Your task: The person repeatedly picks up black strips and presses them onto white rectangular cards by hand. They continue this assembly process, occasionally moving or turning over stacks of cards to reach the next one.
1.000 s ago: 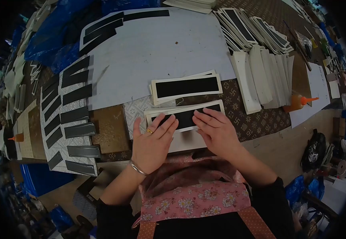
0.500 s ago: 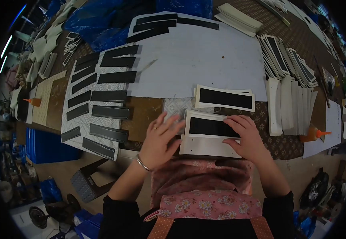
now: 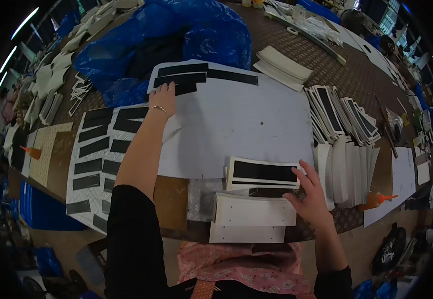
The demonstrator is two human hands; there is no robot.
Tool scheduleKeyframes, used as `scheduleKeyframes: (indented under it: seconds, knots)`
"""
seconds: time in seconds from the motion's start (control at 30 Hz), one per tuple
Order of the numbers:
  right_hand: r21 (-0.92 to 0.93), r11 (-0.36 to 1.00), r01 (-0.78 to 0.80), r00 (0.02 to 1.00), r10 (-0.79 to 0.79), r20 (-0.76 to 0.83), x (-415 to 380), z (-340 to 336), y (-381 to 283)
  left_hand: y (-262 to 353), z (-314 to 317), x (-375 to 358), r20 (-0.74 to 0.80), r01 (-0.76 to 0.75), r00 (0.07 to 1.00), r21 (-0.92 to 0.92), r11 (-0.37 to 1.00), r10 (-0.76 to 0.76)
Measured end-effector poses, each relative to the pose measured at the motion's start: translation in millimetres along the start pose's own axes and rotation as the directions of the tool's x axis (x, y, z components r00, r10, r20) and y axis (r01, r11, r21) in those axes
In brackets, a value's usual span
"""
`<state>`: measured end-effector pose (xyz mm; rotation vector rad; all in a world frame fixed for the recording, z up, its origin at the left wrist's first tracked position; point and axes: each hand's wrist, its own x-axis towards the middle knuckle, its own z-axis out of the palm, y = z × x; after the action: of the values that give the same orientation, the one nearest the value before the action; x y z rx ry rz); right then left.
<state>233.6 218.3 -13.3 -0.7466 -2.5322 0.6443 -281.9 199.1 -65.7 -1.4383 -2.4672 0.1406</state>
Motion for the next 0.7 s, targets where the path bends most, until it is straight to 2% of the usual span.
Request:
scheduleKeyframes:
  seconds: [0.07,0.17,0.23,0.3,0.33,0.37,0.4,0.43,0.47,0.5,0.53,0.57,0.63,0.67,0.7]
  knots:
    - [0.064,0.988,-0.138,0.99,0.139,-0.011,-19,-8,9,9,-29,17,0.344,0.095,0.935,-0.005,0.995,-0.087]
    - [0.04,0.982,-0.185,0.979,0.188,-0.078,-41,-18,20,22,-46,21,0.41,-0.04,0.912,0.127,0.991,-0.015]
    - [0.058,0.968,-0.244,0.959,0.249,-0.133,-54,-23,20,24,-43,22,0.371,-0.102,0.928,0.182,0.978,0.028]
    - [0.042,0.971,-0.237,0.956,0.241,-0.17,-56,-26,16,34,-55,17,0.382,-0.123,0.922,0.134,0.983,0.063]
    - [0.11,0.951,-0.289,0.937,0.305,-0.17,-54,-29,6,38,-57,13,0.31,-0.14,0.944,0.056,0.989,0.116]
    - [0.119,0.963,-0.243,0.942,0.263,-0.207,-52,-28,2,47,-62,6,0.236,-0.157,0.959,-0.022,0.987,0.157]
    - [0.126,0.973,-0.191,0.945,0.217,-0.243,-51,-26,-2,60,-71,-3,0.11,-0.215,0.964,-0.211,0.954,0.242]
    - [0.158,0.974,-0.164,0.947,0.201,-0.252,-48,-26,-10,71,-81,-14,-0.019,-0.283,0.954,-0.384,0.879,0.299]
    - [0.191,0.972,-0.134,0.948,0.182,-0.261,-45,-25,-19,88,-96,-30,-0.144,-0.351,0.932,-0.59,0.727,0.333]
    - [0.236,0.969,-0.077,0.955,0.139,-0.261,-42,-23,-28,109,-116,-53,-0.261,-0.406,0.907,-0.749,0.524,0.33]
    - [0.284,0.959,-0.015,0.961,0.092,-0.26,-37,-22,-38,127,-138,-84,-0.263,-0.361,0.908,-0.887,0.288,0.326]
    - [0.282,0.957,0.063,0.955,0.025,-0.297,-33,-20,-50,143,-160,-117,-0.257,-0.283,0.912,-0.958,0.036,0.321]
    - [0.276,0.939,0.204,0.928,-0.097,-0.359,-23,-20,-76,163,-196,-169,-0.371,-0.344,0.82,-0.928,-0.142,0.437]
    - [0.278,0.939,0.201,0.928,-0.092,-0.361,-26,-18,-79,172,-205,-189,-0.437,-0.398,0.777,-0.899,-0.183,0.453]
    - [0.394,0.902,0.175,0.956,-0.06,-0.286,-29,-14,-82,173,-209,-205,-0.495,-0.447,0.736,-0.868,-0.217,0.461]
